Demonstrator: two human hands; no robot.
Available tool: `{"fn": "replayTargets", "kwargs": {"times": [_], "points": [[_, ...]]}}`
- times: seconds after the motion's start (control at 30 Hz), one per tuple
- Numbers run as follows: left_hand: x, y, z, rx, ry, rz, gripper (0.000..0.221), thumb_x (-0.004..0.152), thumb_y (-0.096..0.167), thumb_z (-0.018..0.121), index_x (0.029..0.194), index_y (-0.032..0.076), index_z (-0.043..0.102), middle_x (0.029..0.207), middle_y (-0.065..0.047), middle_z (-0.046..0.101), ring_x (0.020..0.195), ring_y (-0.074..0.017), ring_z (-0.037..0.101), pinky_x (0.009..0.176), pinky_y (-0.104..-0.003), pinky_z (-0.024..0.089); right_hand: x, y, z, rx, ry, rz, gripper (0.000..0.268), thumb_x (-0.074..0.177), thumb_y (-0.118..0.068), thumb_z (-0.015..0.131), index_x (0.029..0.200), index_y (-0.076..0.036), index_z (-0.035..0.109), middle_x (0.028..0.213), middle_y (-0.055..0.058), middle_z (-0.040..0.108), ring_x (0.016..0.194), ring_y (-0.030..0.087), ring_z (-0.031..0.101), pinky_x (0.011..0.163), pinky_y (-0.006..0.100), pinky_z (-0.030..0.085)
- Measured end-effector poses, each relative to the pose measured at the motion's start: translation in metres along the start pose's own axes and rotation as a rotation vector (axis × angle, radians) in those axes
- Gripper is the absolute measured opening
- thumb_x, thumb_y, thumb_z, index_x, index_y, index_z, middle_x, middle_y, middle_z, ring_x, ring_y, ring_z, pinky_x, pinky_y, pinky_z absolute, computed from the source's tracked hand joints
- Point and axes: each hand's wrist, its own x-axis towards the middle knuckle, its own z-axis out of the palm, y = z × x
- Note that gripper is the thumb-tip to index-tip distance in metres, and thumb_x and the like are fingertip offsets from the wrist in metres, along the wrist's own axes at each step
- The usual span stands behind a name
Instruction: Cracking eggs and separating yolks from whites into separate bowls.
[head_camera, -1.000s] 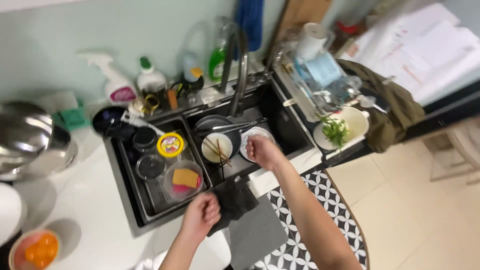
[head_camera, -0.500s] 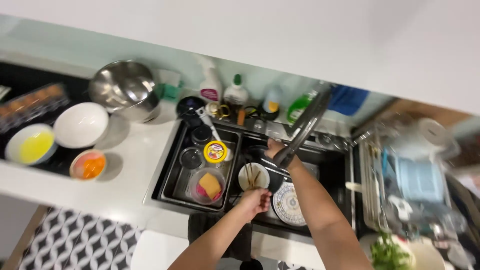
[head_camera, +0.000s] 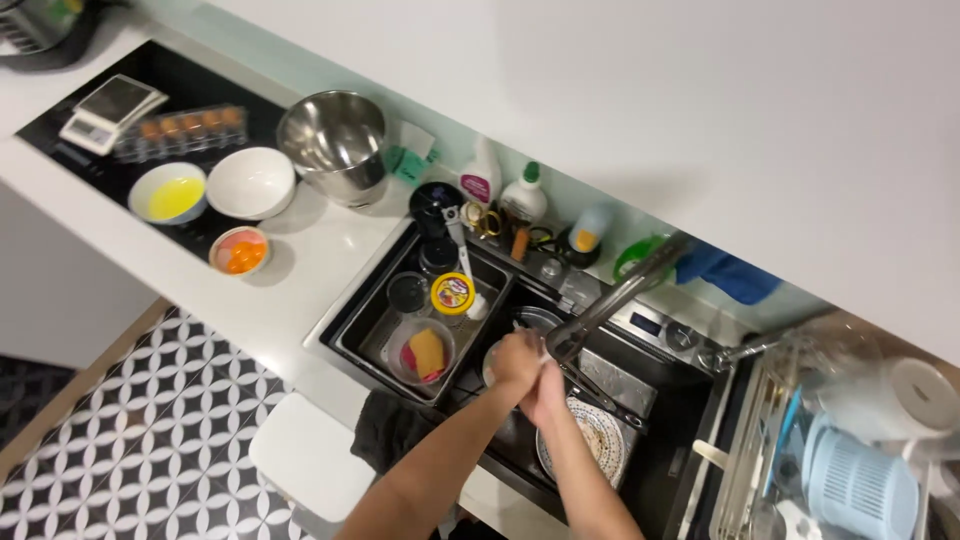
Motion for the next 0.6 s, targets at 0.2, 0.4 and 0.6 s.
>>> {"fn": "replayTargets", "kwargs": {"times": [0.2,0.4,0.6], "points": [[-0.070,0.034,-0.024,0.926,-0.341,0.404,0.050,0.103,0.053,0.054,0.146,0.027,0.051,0.167,-0.024,0.013,0.148,-0.0584,0.008,0.116,-0.071,0.010,-0.007,0.013,-0.010,0.334,0.131,-0.196,0.056,0.094,-0.058,0.035,0.132,-0.025,0.059,0.135,0.002,0.059,0.121,0.039,0.055,0.100,0.071,0.039],[0.023,-0.095,0.028,0.975,0.360,0.599,0.073,0.089,0.060,0.052,0.154,0.030,0.039,0.168,-0.012,0.018,0.150,-0.0451,0.025,0.117,-0.067,0.024,0.021,0.029,-0.061,0.382,-0.155,-0.193,0.061,0.095,-0.065,0.045,0.142,-0.026,0.055,0.142,0.002,0.052,0.128,0.036,0.049,0.107,0.075,0.035],[0.025,-0.017,0.004,1.104,-0.333,0.460,0.086,0.084,0.066,0.052,0.158,0.025,0.041,0.168,-0.013,0.034,0.157,-0.0416,0.030,0.119,-0.069,0.026,0.024,0.032,-0.037,0.375,0.005,-0.279,0.057,0.096,-0.062,0.048,0.139,-0.025,0.052,0.143,0.005,0.054,0.128,0.036,0.050,0.108,0.071,0.039]]}}
